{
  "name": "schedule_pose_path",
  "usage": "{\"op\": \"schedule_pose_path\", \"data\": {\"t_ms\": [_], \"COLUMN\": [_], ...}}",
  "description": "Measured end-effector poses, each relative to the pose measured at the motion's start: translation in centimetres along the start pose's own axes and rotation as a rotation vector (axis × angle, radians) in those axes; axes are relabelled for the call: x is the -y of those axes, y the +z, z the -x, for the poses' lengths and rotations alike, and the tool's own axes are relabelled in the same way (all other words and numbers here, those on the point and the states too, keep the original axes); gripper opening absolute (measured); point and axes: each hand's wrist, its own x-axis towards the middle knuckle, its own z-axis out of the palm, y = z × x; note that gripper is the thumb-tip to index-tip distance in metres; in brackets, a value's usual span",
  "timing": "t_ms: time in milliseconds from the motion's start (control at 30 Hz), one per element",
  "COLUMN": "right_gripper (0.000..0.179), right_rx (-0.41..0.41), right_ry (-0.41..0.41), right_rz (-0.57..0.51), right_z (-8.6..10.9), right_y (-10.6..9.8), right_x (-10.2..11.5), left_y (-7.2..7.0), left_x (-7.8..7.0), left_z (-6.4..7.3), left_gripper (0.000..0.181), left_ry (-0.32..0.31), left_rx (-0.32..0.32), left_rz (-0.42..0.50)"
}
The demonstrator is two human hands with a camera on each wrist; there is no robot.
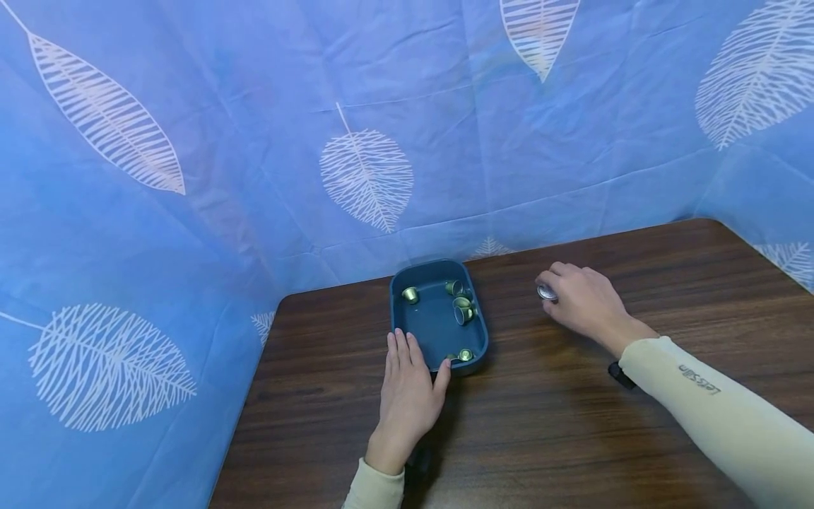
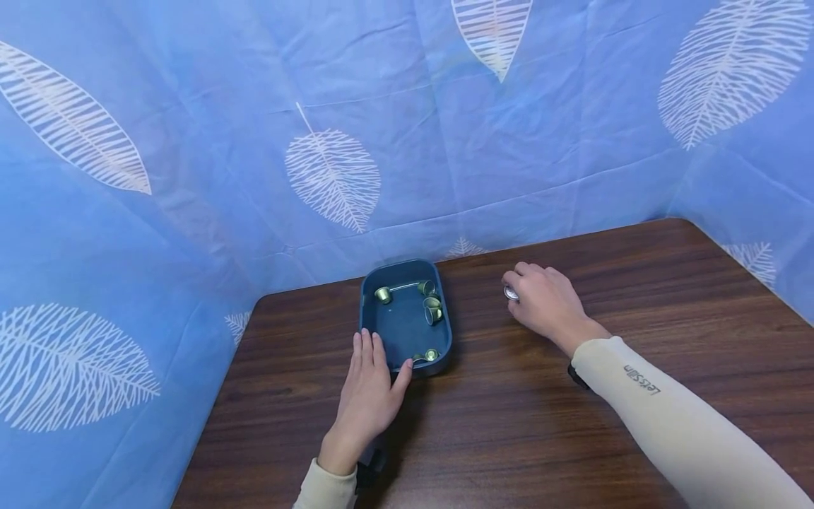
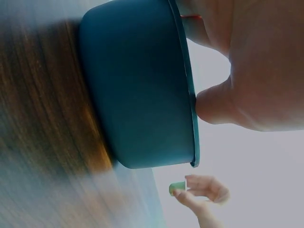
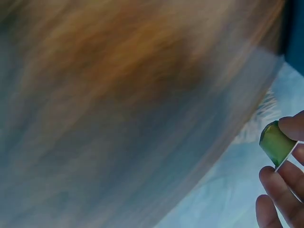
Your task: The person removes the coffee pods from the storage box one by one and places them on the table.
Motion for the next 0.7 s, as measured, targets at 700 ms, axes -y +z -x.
{"op": "schedule_pose_path", "data": {"t_ms": [700], "right_gripper": [0.036], "right_rx": [0.110], "right_ry": [0.054], "right_rz": [0.008], "right_z": [1.8], "right_y": [0.9], "right_x": [-2.8], "left_y": [0.0], "left_x": [0.1], "left_z": [0.1], "left_gripper": [0.084], "left_ry": [0.012], "left_rx": [-0.002], "left_rz": [0.011]}}
